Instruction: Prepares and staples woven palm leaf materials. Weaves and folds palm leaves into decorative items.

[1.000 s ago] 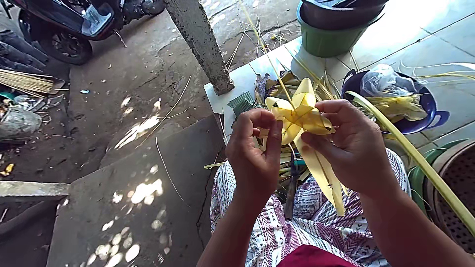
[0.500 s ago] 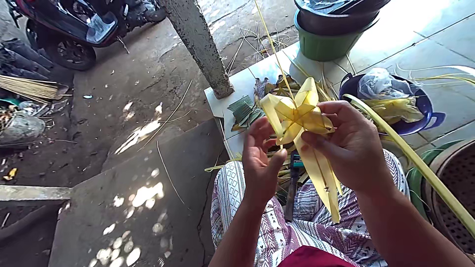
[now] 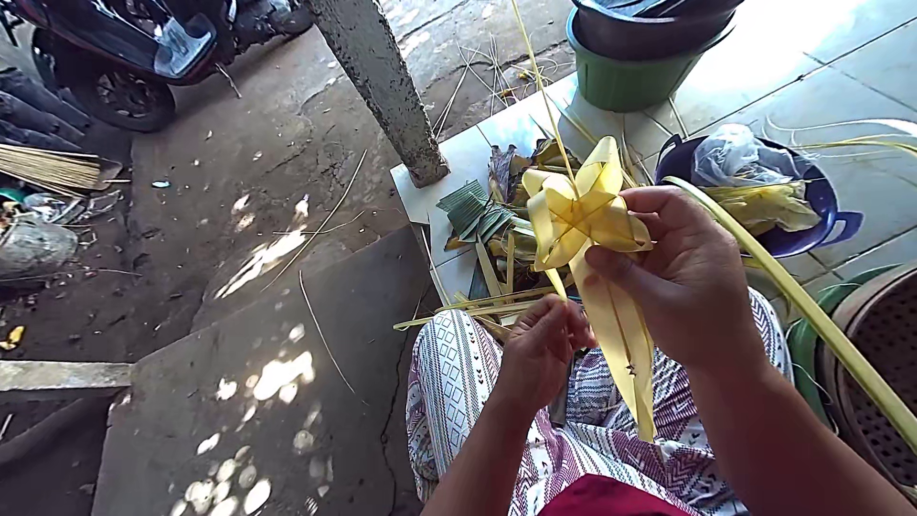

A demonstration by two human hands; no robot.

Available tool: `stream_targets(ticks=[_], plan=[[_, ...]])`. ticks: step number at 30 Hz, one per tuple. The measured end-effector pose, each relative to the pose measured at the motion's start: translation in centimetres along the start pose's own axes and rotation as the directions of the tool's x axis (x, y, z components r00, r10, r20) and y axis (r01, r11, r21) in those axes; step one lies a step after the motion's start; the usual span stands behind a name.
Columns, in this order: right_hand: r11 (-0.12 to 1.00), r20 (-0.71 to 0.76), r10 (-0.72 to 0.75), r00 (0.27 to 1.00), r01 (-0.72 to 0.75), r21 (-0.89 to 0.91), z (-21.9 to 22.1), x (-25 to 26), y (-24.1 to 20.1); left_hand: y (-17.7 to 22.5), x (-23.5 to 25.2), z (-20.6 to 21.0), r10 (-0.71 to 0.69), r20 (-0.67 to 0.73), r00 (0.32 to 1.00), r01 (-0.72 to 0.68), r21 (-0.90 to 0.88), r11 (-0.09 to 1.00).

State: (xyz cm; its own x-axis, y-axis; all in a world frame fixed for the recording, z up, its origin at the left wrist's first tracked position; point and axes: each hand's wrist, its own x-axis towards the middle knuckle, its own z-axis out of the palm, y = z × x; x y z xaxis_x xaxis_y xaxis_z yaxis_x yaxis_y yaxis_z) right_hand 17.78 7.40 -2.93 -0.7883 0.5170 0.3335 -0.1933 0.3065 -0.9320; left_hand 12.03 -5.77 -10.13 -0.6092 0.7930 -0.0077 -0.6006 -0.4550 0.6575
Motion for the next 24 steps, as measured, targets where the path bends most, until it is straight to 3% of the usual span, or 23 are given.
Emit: stream_targets(ticks=[2,3,5,6,8,9,11,12,14,16,18,21,24], plan=[[0.999,-0.022,-0.015,1.0,0.014,-0.034,-0.1,-0.1,0.2,-0.6,-0.4,-0.4,-0.079,-0.017,0.997,0.08,0.05,0.996],[0.998,-0.034,-0.029,0.999,0.027,-0.062,-0.1,-0.1,0.2,-0.8,-0.5,-0.6,-0.057,-0.054,0.997,0.066,0.167,0.984],[0.987,-0.061,-0.064,0.996,0.054,-0.151,-0.1,-0.3,0.5,-0.6,-0.6,-0.9,0.152,-0.124,0.981,-0.068,0.513,0.856],[0.978,-0.072,-0.081,0.994,0.065,-0.2,-0.1,-0.5,0.6,-0.2,-0.5,-1.2,0.297,-0.095,0.95,-0.156,0.681,0.715],[0.957,-0.08,-0.118,0.99,0.091,-0.276,0.1,-0.8,0.9,1.8,-0.3,-1.5,0.563,0.103,0.82,-0.319,0.899,0.299],[0.946,-0.079,-0.138,0.987,0.108,-0.304,0.2,-0.9,1.0,3.1,0.1,-1.1,0.657,0.236,0.716,-0.365,0.929,0.064],[0.923,-0.07,-0.172,0.983,0.136,-0.36,0.6,-1.2,1.1,5.4,1.0,0.5,0.692,0.471,0.548,-0.353,0.879,-0.319],[0.908,-0.066,-0.193,0.979,0.152,-0.389,0.8,-1.2,1.0,6.1,1.4,1.3,0.668,0.541,0.51,-0.322,0.841,-0.435],[0.875,-0.059,-0.23,0.971,0.18,-0.449,1.2,-1.2,1.0,6.5,2.2,2.1,0.635,0.588,0.501,-0.239,0.799,-0.551],[0.83,-0.053,-0.276,0.96,0.21,-0.517,1.4,-1.1,1.1,6.5,2.4,2.6,0.65,0.549,0.525,-0.189,0.82,-0.541],[0.782,-0.032,-0.32,0.947,0.245,-0.573,1.4,-1.1,1.5,6.8,2.1,3.3,0.669,0.415,0.616,-0.18,0.902,-0.394],[0.752,0.007,-0.329,0.944,0.266,-0.603,1.3,-1.2,2.3,8.6,1.6,3.8,0.53,0.141,0.836,-0.174,0.985,0.012],[0.79,0.013,-0.27,0.963,0.23,-0.569,1.0,-1.0,2.6,10.5,2.3,2.1,0.302,0.094,0.949,-0.22,0.882,0.417]])
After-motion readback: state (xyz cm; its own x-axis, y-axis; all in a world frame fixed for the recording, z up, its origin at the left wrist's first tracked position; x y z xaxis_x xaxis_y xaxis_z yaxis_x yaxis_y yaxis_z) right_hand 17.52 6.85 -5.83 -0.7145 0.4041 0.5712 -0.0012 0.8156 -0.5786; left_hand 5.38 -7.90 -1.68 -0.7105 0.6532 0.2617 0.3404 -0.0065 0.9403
